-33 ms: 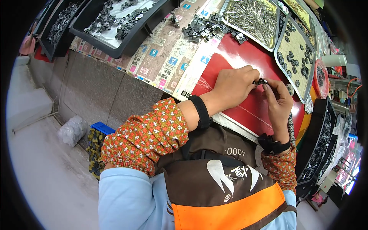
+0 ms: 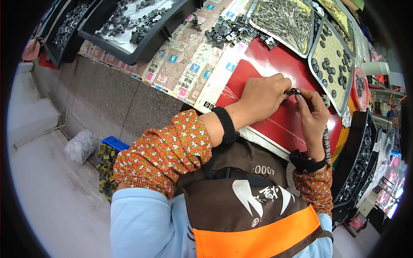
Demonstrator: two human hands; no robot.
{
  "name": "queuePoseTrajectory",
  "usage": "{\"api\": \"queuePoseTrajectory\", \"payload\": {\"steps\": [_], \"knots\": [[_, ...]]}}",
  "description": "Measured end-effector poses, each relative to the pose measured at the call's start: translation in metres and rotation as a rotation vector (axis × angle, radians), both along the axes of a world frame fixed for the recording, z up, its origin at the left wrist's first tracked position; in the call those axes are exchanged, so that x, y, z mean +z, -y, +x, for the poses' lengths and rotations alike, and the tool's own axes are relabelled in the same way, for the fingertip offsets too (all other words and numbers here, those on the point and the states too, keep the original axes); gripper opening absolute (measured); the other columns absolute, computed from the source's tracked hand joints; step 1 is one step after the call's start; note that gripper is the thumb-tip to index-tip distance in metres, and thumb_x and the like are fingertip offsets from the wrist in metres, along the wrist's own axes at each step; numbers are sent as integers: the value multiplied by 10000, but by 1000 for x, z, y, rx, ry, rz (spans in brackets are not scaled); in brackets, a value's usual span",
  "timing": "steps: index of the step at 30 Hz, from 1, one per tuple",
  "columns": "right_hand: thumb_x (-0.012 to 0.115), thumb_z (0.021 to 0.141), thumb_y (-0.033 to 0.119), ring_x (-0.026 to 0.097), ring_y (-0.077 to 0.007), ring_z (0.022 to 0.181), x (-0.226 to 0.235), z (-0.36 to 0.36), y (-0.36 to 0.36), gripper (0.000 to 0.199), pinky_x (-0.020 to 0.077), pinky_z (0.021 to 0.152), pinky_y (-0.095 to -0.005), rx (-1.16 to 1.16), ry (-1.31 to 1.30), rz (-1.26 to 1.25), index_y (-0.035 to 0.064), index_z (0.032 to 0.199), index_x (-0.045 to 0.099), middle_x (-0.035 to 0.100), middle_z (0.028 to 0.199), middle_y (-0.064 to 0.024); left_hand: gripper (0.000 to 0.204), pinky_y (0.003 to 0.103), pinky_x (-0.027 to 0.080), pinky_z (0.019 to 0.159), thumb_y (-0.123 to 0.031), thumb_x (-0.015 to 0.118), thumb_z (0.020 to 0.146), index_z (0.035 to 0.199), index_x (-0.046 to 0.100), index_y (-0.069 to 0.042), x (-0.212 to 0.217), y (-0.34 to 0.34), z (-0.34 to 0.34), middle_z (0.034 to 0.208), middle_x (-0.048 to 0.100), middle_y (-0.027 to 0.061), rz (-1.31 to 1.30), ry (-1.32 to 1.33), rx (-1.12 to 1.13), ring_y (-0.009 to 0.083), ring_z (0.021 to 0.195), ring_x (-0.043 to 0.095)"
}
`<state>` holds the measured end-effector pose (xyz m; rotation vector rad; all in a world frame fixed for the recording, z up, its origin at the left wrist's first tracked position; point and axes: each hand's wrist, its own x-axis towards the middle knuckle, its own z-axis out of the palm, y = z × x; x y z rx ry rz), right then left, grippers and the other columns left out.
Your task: The person is assembling small electronic or mechanical components using a hammer and pins.
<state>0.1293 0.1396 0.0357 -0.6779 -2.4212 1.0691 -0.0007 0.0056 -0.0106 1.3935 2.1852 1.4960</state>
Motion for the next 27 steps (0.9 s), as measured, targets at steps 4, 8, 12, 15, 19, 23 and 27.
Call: {"api": "queuePoseTrajectory", "payload": {"steps": [4, 8, 12, 15, 19, 23, 27], "knots": [[715, 923, 0, 595, -78, 722, 0, 0, 3, 102, 474, 653, -239, 5, -15, -34, -1, 1025, 716, 663, 811, -31, 161, 452, 508, 661, -172, 723, 881, 1010, 639, -123, 0, 0, 1, 897, 662, 55, -7, 25, -5, 314, 820, 679], [720, 902, -23, 625, -148, 704, 6, -1, 7, 119, 499, 653, -277, 89, -19, 231, -3, 1018, 704, 653, 826, -73, 160, 453, 508, 661, -164, 721, 879, 1010, 639, -123, 0, 1, 1, 894, 664, 57, 14, 27, -4, 319, 822, 679], [714, 851, -51, 650, -259, 757, 9, -5, 8, 223, 539, 676, -343, 253, -83, 738, -24, 1072, 701, 655, 893, -119, 167, 457, 511, 657, -154, 719, 875, 1020, 642, -124, 1, 1, 0, 898, 665, 65, -1, 18, -7, 324, 825, 681], [695, 818, -55, 649, -283, 799, 8, -1, 12, 310, 549, 679, -358, 297, 16, 1025, -57, 1127, 693, 657, 940, -141, 172, 463, 511, 651, -148, 716, 872, 1023, 639, -123, 0, 0, 0, 903, 664, 69, -10, 17, -9, 328, 820, 681], [678, 801, -49, 649, -280, 800, 9, -1, 16, 370, 550, 674, -354, 336, 81, 1173, -90, 1169, 677, 653, 975, -169, 169, 465, 509, 638, -140, 711, 869, 1015, 628, -118, 1, 0, 1, 913, 661, 72, -3, 4, -7, 333, 812, 677], [677, 807, -44, 643, -282, 791, 8, 3, 14, 383, 546, 669, -355, 334, 88, 1172, -122, 1182, 651, 649, 966, -178, 157, 458, 506, 636, -132, 706, 870, 1001, 622, -112, 5, -1, -1, 916, 655, 74, -14, -13, -32, 333, 810, 675], [687, 831, -43, 658, -289, 816, 10, 5, 18, 376, 553, 693, -352, 322, 82, 1001, -88, 1203, 654, 658, 990, -171, 133, 448, 502, 634, -125, 704, 873, 975, 621, -103, 0, 1, 0, 904, 653, 70, 15, -2, -15, 325, 804, 673]]}}
